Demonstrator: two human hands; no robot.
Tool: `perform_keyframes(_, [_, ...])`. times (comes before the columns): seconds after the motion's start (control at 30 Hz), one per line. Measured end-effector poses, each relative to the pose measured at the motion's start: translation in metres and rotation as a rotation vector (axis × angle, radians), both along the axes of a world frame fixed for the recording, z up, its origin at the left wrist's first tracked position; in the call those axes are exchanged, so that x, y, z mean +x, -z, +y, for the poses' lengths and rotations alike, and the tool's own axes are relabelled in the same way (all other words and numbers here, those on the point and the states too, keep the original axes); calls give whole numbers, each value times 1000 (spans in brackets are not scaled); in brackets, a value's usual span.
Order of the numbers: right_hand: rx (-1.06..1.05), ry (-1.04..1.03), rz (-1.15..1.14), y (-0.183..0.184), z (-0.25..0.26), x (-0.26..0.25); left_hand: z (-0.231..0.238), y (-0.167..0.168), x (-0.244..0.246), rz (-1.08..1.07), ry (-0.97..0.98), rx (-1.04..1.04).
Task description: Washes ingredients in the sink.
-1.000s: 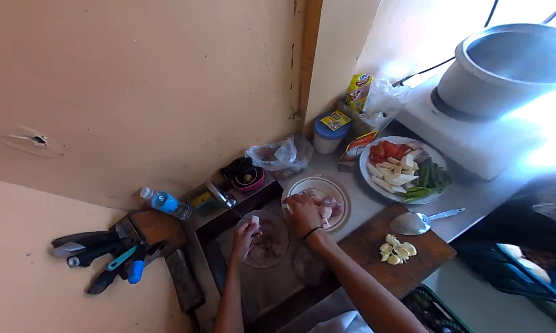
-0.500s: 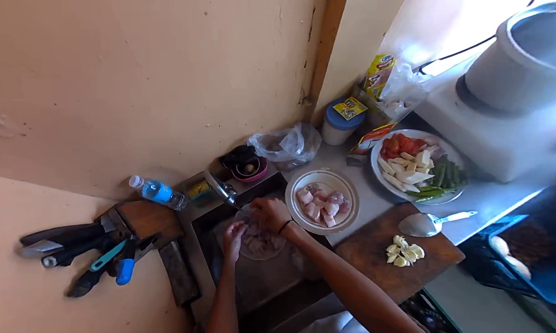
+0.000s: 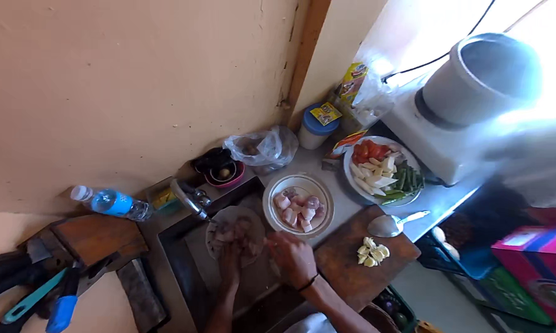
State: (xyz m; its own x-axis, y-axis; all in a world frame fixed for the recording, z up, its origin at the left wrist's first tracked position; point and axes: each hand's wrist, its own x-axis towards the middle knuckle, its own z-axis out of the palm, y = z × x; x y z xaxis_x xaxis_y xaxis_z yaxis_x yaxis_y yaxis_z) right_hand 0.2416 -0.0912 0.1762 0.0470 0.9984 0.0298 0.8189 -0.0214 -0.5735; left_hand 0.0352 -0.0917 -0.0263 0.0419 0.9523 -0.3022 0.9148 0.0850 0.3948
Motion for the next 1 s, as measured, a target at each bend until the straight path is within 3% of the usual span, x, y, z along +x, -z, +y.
perform_keyframes(0.07, [116, 149, 3, -5, 11, 24, 7, -3, -1, 21, 27, -39])
perform_keyframes(0.13, [97, 225, -31, 3, 20, 46, 11, -6, -6, -22, 50, -39])
perform_keyframes(0.3, [-13, 121, 16, 17, 7, 41, 22, -17, -20, -232, -38, -40])
perform_keyframes(0.37, [-244, -65, 207, 18, -1, 15, 29, -33, -22, -311, -176, -70])
perform_keyframes(0.47, [-509, -188, 495, 58, 11, -20, 47, -65, -23, -526, -364, -39])
perform_keyframes(0.57, [-766, 35, 911, 96, 46, -49, 69, -99, -15, -787, -368, 54])
perform_keyframes(0.63, [-920, 292, 1269, 101, 68, -66, 78, -110, -10, -915, -342, 62])
perform_keyframes(0.7, [-950, 414, 1493, 96, 85, -76, 84, -113, -10, -976, -296, 35])
perform_keyframes(0.83, [-902, 365, 1552, 94, 97, -83, 88, -111, -16, -1107, -359, -12])
perform_keyframes(1.0, [-958, 219, 1456, 111, 101, -88, 83, -127, -31, -1296, -658, -67])
